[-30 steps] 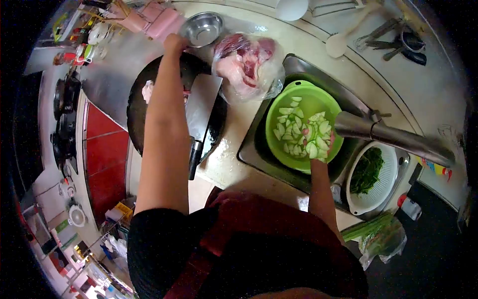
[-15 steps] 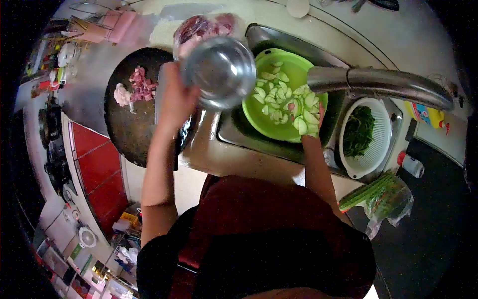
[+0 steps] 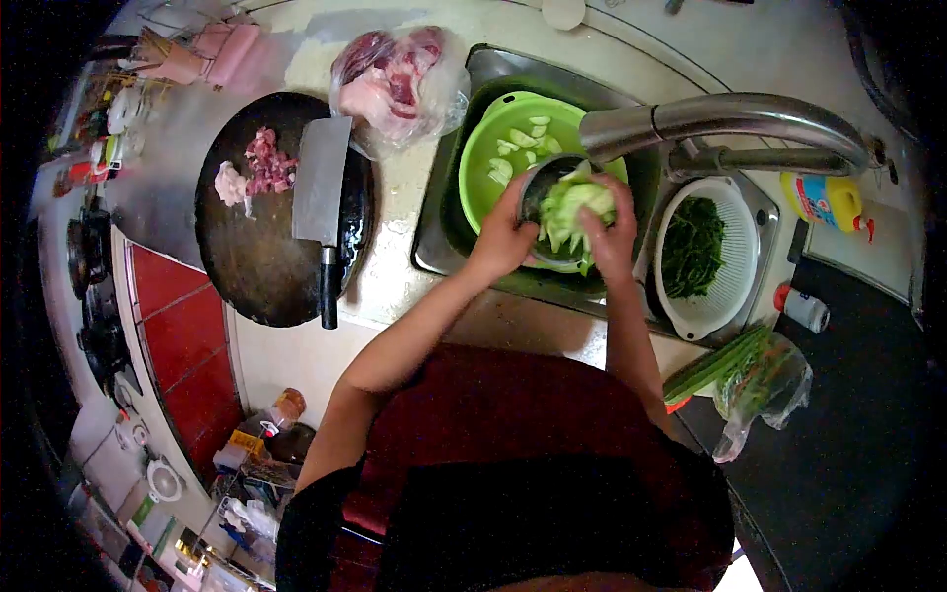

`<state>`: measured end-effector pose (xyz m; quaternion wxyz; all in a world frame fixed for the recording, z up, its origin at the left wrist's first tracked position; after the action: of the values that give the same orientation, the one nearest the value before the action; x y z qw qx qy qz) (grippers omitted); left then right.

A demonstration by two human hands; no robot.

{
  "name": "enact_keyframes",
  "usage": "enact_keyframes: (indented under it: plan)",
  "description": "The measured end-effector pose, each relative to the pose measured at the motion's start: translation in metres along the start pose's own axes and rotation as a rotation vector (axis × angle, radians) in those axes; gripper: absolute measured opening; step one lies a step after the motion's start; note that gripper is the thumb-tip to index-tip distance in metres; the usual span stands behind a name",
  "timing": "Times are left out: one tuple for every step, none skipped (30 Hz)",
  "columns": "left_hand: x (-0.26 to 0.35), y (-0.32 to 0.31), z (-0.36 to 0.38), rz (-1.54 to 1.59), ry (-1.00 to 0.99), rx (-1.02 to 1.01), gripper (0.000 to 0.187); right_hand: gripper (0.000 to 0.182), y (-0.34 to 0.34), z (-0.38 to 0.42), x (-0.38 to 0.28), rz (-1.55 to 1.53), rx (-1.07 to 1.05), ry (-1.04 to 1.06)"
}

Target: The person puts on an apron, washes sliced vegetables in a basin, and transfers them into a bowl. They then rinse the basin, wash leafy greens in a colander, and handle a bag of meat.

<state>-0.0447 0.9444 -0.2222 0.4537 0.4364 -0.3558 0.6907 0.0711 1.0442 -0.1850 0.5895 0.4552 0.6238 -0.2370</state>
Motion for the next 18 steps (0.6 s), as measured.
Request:
enact_keyframes:
  plan:
    - [-0.002,-0.001,-0.001,-0.01,-0.014,0.016,0.07,0.04,-0.009,0.0,-0.01,0.091,-0.051,0.084]
    - [-0.007,-0.001,-0.002,0.041,0.018,0.014,0.07,0.038,-0.02,0.001,-0.02,0.183,-0.102,0.166]
    - [-0.012,-0.001,-0.002,0.092,0.051,0.012,0.069,0.03,-0.028,0.001,-0.027,0.199,-0.132,0.191]
    - [-0.019,-0.001,-0.003,0.144,0.084,0.01,0.068,0.028,-0.028,0.001,-0.025,0.133,-0.148,0.177]
    - [-0.034,0.001,-0.003,0.205,0.132,0.004,0.066,0.026,-0.029,0.002,-0.021,0.067,-0.164,0.162]
    - [-0.044,0.003,-0.004,0.246,0.174,-0.005,0.066,0.024,-0.03,0.003,-0.018,0.0,-0.18,0.144]
    - [-0.053,0.003,-0.001,0.291,0.222,-0.013,0.066,0.027,-0.026,0.001,-0.016,-0.062,-0.16,0.043]
    - [-0.06,0.003,0.002,0.336,0.269,-0.021,0.066,0.039,-0.021,-0.003,-0.018,-0.122,-0.139,-0.056]
    - [-0.059,0.004,0.004,0.388,0.25,-0.023,0.067,0.042,-0.016,-0.006,-0.021,-0.187,-0.119,-0.065]
    - [-0.066,0.008,0.005,0.382,0.263,-0.014,0.067,0.045,-0.009,-0.008,-0.02,-0.252,-0.098,-0.07]
    - [-0.074,0.012,0.006,0.376,0.275,-0.006,0.068,0.043,0.001,-0.009,-0.014,-0.278,-0.059,-0.093]
    - [-0.08,0.018,0.007,0.369,0.287,0.001,0.068,0.042,0.012,-0.009,-0.005,-0.303,-0.021,-0.115]
    - [-0.077,0.028,0.011,0.36,0.259,0.052,0.067,0.04,0.022,-0.009,0.005,-0.328,0.019,-0.138]
    - [-0.074,0.041,0.018,0.26,0.285,0.099,0.067,0.037,0.025,-0.01,0.025,-0.209,-0.001,-0.23]
    - [-0.069,0.054,0.021,0.218,0.213,0.101,0.068,0.035,0.028,-0.01,0.049,-0.089,-0.02,-0.323]
    - [-0.064,0.067,0.026,0.174,0.144,0.1,0.069,0.033,0.033,-0.005,0.075,0.03,-0.037,-0.42]
    - [-0.061,0.08,0.036,0.179,0.17,0.155,0.069,0.03,0.032,0.008,0.11,0.447,-0.22,-0.493]
    - [-0.051,0.093,0.047,0.181,0.19,0.214,0.069,0.031,0.024,0.018,0.118,0.554,-0.322,-0.395]
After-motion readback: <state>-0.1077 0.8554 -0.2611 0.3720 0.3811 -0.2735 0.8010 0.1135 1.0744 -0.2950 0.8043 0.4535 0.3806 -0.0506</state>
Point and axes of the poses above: each hand's wrist, its own z-axis away from the middle knuckle, its own y-axis out of the back of the hand, x = y × z, the point moved 10 cm from there along -z, towards the middle knuckle, and after that the axes turned 6 degrees about -z, right-handed, at the moved point
